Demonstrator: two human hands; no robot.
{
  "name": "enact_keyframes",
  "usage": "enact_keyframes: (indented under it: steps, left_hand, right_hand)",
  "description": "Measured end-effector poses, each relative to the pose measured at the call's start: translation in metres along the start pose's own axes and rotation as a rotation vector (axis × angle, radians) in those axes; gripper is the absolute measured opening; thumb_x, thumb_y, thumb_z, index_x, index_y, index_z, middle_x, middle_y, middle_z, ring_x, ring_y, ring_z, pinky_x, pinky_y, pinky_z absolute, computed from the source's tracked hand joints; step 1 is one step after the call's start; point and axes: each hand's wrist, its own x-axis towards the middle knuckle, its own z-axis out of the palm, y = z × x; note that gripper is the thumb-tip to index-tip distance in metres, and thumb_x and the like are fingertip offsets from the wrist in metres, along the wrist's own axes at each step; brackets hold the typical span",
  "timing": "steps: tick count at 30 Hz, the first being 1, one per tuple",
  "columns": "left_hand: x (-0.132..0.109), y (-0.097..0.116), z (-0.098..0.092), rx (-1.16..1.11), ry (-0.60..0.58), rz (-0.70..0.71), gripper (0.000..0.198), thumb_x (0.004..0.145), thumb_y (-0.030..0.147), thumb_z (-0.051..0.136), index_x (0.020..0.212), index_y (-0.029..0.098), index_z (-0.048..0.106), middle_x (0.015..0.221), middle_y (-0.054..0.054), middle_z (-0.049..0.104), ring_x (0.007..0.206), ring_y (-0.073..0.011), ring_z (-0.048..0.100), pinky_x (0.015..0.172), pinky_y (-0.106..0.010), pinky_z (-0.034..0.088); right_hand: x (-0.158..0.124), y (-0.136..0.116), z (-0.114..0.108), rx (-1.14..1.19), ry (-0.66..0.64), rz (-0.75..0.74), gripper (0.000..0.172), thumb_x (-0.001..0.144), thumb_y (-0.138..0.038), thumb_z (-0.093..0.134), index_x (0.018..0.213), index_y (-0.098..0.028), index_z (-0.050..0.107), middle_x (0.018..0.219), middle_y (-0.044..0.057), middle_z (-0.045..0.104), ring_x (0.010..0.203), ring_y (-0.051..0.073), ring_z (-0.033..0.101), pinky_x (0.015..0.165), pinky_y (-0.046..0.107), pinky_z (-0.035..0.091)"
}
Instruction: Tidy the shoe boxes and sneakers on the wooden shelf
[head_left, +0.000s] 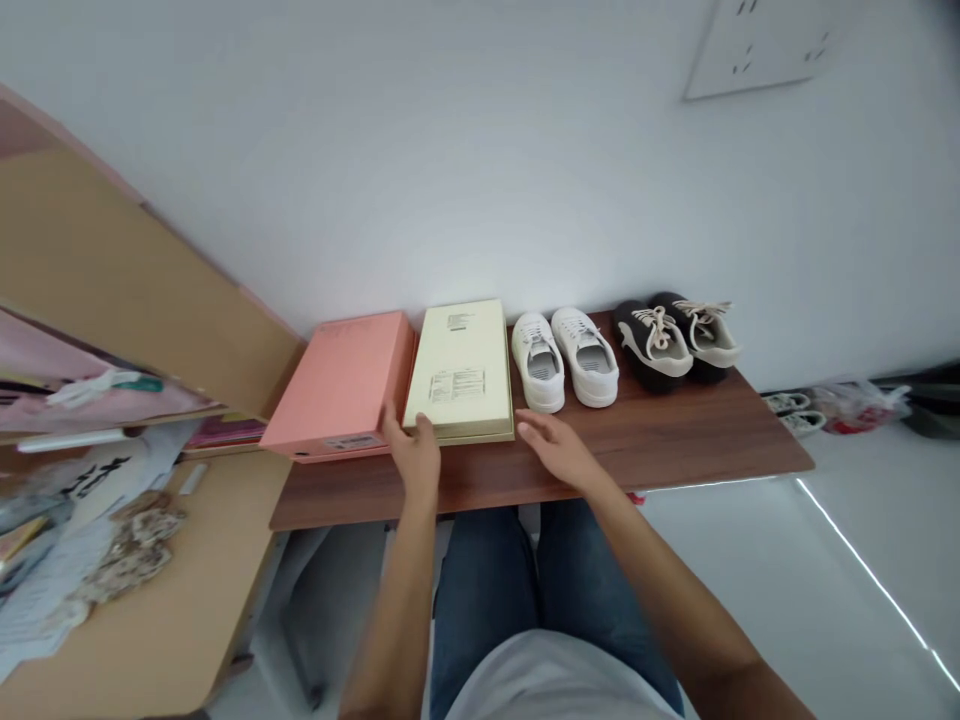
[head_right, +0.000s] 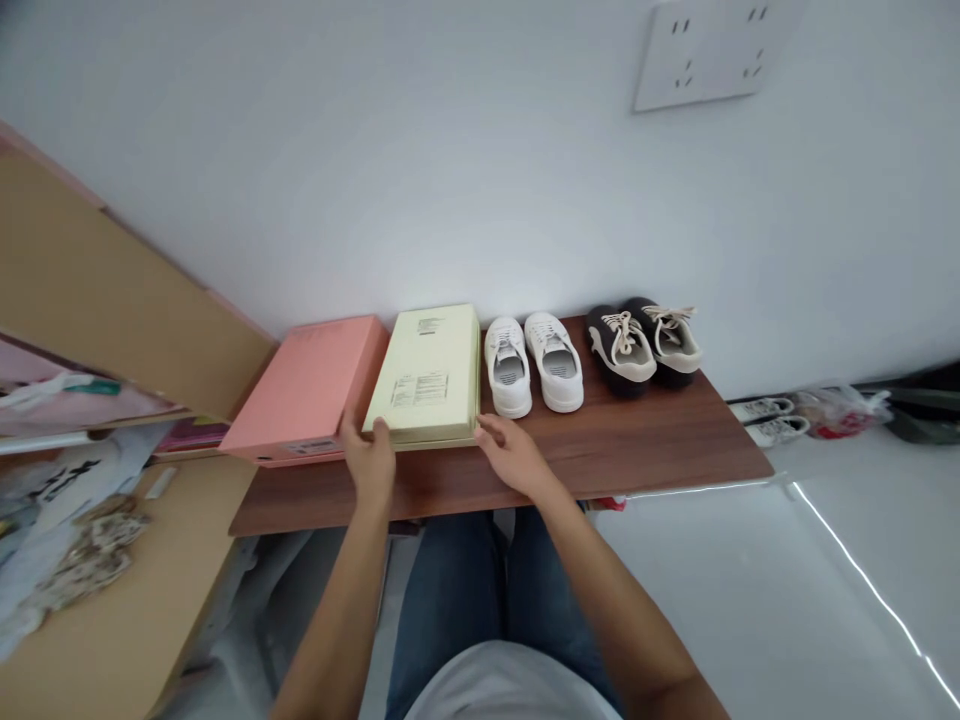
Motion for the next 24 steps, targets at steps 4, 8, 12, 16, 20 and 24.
enact_keyframes:
  steps: [4, 8, 12, 16, 20, 24]
  left_hand:
    - [-0.052, 0.050, 0.027, -0.022, -0.153, 0.346, 0.041, 0.092, 0.032, 0.051, 0.131, 0.020, 0.054, 0.130, -0.013, 0.058, 0.123, -0.0236, 0.055, 0.107, -0.042, 0.042]
    - [-0.089, 0.090, 0.106, 0.129, -0.713, 0.406, 0.043, 0.090, 0.026, 0.052, 0.134, 0.023, 0.054, 0.135, -0.014, 0.057, 0.109, -0.0241, 0.064, 0.087, -0.035, 0.054]
    - [-0.075, 0.100, 0.161, 0.500, -0.719, 0.189, 0.029, 0.089, 0.027, 0.056, 0.114, 0.014, 0.061, 0.115, -0.019, 0.065, 0.101, -0.0303, 0.067, 0.083, -0.039, 0.051]
    - [-0.056, 0.093, 0.162, 0.207, -0.555, 0.046, 0.018, 0.091, 0.037, 0.053, 0.088, 0.020, 0.058, 0.081, -0.008, 0.067, 0.074, -0.0231, 0.069, 0.070, -0.032, 0.050]
    - [-0.065, 0.078, 0.161, -0.215, -0.344, -0.252, 0.027, 0.090, 0.042, 0.048, 0.072, 0.022, 0.047, 0.050, 0.005, 0.047, 0.041, -0.0131, 0.051, 0.049, -0.025, 0.041]
    - [-0.080, 0.059, 0.177, -0.435, -0.322, -0.474, 0.034, 0.090, 0.044, 0.045, 0.064, 0.023, 0.039, 0.045, 0.009, 0.032, 0.036, -0.0090, 0.035, 0.039, -0.021, 0.027]
  right_hand:
    - [0.019, -0.011, -0.056, -0.512, 0.398, -0.286, 0.038, 0.088, -0.041, 0.055, 0.119, -0.021, 0.066, 0.132, 0.014, 0.059, 0.126, 0.032, 0.050, 0.108, 0.053, 0.036]
    - [0.051, -0.002, -0.085, -0.796, 0.451, -0.171, 0.036, 0.084, -0.038, 0.057, 0.109, -0.014, 0.065, 0.132, 0.022, 0.052, 0.118, 0.036, 0.052, 0.099, 0.052, 0.041]
    - [0.053, 0.012, -0.104, -0.628, 0.510, -0.154, 0.035, 0.083, -0.050, 0.056, 0.093, -0.017, 0.062, 0.108, 0.015, 0.060, 0.100, 0.028, 0.058, 0.091, 0.043, 0.047]
    - [0.032, 0.026, -0.122, -0.136, 0.531, -0.053, 0.046, 0.080, -0.065, 0.055, 0.088, -0.020, 0.056, 0.079, 0.001, 0.058, 0.077, 0.019, 0.054, 0.076, 0.035, 0.050]
    - [0.026, 0.036, -0.124, 0.189, 0.477, 0.026, 0.051, 0.076, -0.068, 0.057, 0.093, -0.021, 0.054, 0.081, 0.000, 0.061, 0.077, 0.016, 0.056, 0.067, 0.028, 0.051]
    - [0.032, 0.043, -0.120, 0.260, 0.427, 0.063, 0.052, 0.075, -0.068, 0.058, 0.097, -0.021, 0.056, 0.092, 0.002, 0.065, 0.083, 0.018, 0.060, 0.066, 0.028, 0.053]
